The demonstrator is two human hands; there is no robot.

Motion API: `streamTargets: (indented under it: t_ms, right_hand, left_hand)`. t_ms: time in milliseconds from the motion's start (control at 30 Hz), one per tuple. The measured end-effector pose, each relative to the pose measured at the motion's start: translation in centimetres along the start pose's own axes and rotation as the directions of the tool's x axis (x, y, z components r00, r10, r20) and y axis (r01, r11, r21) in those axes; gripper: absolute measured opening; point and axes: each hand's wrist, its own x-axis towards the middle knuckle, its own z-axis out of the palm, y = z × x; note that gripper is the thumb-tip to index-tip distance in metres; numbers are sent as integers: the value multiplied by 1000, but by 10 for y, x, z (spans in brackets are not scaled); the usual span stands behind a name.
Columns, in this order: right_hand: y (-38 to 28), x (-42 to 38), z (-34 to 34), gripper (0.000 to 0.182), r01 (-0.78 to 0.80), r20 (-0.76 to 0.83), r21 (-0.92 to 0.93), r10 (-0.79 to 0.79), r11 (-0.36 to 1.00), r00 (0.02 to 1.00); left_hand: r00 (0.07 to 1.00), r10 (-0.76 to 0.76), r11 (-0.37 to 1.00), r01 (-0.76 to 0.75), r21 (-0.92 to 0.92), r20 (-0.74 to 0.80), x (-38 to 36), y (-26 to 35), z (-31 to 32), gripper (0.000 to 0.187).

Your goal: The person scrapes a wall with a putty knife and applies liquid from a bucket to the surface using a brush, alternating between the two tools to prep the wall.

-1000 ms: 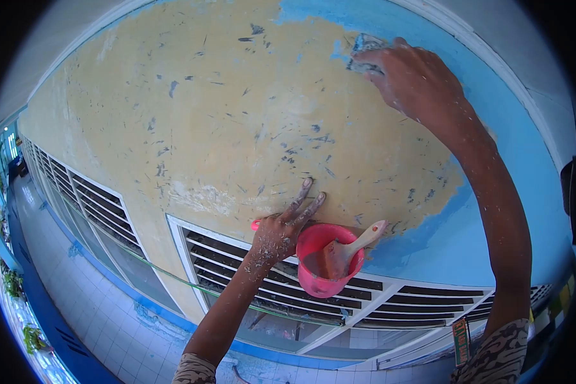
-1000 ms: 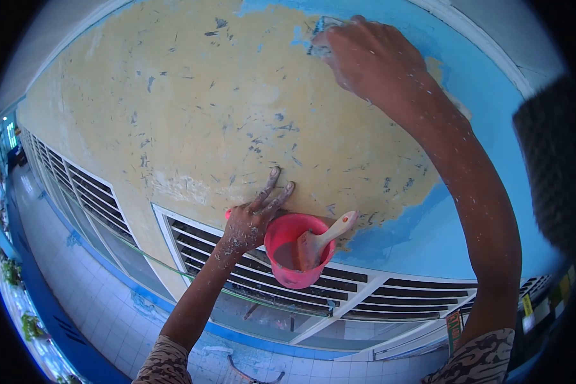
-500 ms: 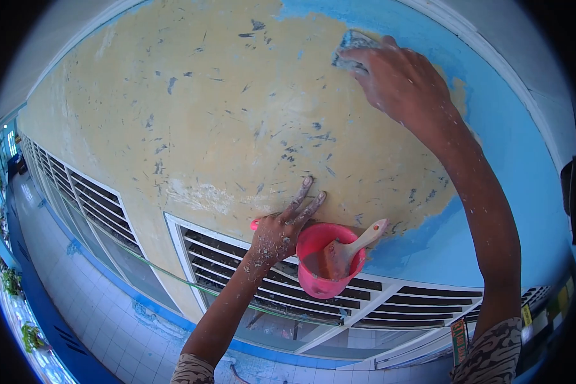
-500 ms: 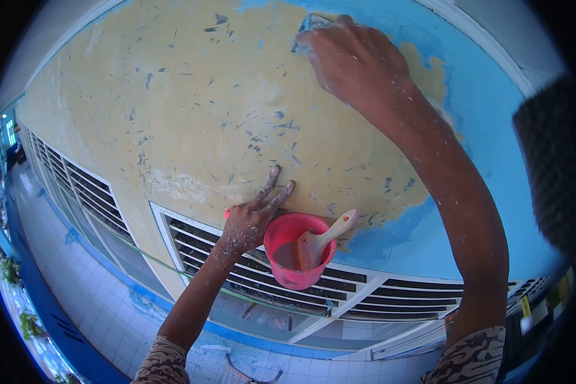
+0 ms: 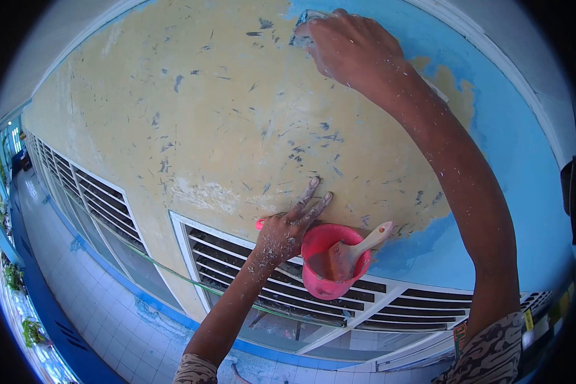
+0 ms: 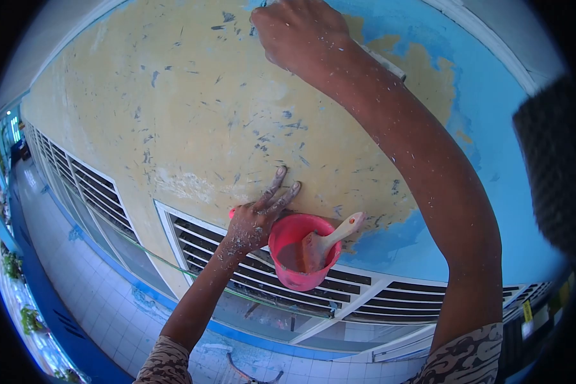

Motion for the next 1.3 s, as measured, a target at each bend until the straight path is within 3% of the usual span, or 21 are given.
streamTargets:
  t_ms: [100,233,367,467,533,567,633,667,733,767,900,933,1000,1033,1100,1167,1300]
  right_hand:
    - [14,-21,-9,35,16,54,34,-17,999,998]
    - [19,-97,-47,38,-216,285,-8,209,976,935]
    - [-6,-128,-36,34,-215,292,-48,220,975,931]
    - [-11,-93,-18,34,-175,209,100,151,980,966]
    - [-8,-83,-6,35,-34,27,169,30,985,999]
    - [-10,-90,-13,35,-29,23,174,25,984,999]
    - [-13,-114,-35,33,-216,275,99,182,971,944]
    - [-15,-116,-37,33,-204,266,106,169,973,949]
    - [-18,-118,-38,42,-292,402,86,234,953,885]
    - [-19,-108,-34,42,-292,397,92,234,952,888]
    - [-20,-20,-4,38,-143,73,219,130,965,989]
    - [-25,-8,-2,38,-140,75,222,127,965,989]
    - [-33,5,1,33,-10,-45,85,13,996,999]
    - [-30,-5,0,33,-16,-42,94,20,995,999]
    - [-16,-47,-8,34,-61,2,200,62,978,998]
    - [-10,-102,-26,37,-172,204,138,142,975,969]
    - [-20,-176,-29,41,-279,346,15,257,960,902]
  left_hand:
    - [1000,0,1000,0,-4,10,0,-1,1,79]
    - [1000,5,1000,-5,5,-4,0,-2,2,78]
    - [1000,30,1000,-30,-9,-5,2,-1,4,77]
    - [998,24,1000,-25,-19,-62,5,7,0,76]
    - [989,-90,996,91,-3,115,7,12,-12,80]
    - [989,-97,995,97,2,113,4,11,-14,80]
    - [992,-84,996,81,33,95,1,9,-14,80]
    - [994,-77,996,73,50,83,2,9,-12,80]
    - [996,-54,995,48,86,72,3,10,-9,80]
    - [997,-37,994,30,103,71,3,9,-9,80]
    - [1000,1,999,-1,42,-3,2,1,-7,80]
    - [1000,10,1000,-9,13,-27,1,3,-5,80]
    - [999,21,1000,-21,-8,-38,1,6,-8,80]
    - [1000,-5,1000,5,2,22,4,8,-11,79]
    - [996,-32,999,31,9,81,4,7,-10,79]
    - [998,46,998,-44,49,-37,5,-1,2,83]
    - [1000,7,1000,-7,5,8,3,0,1,78]
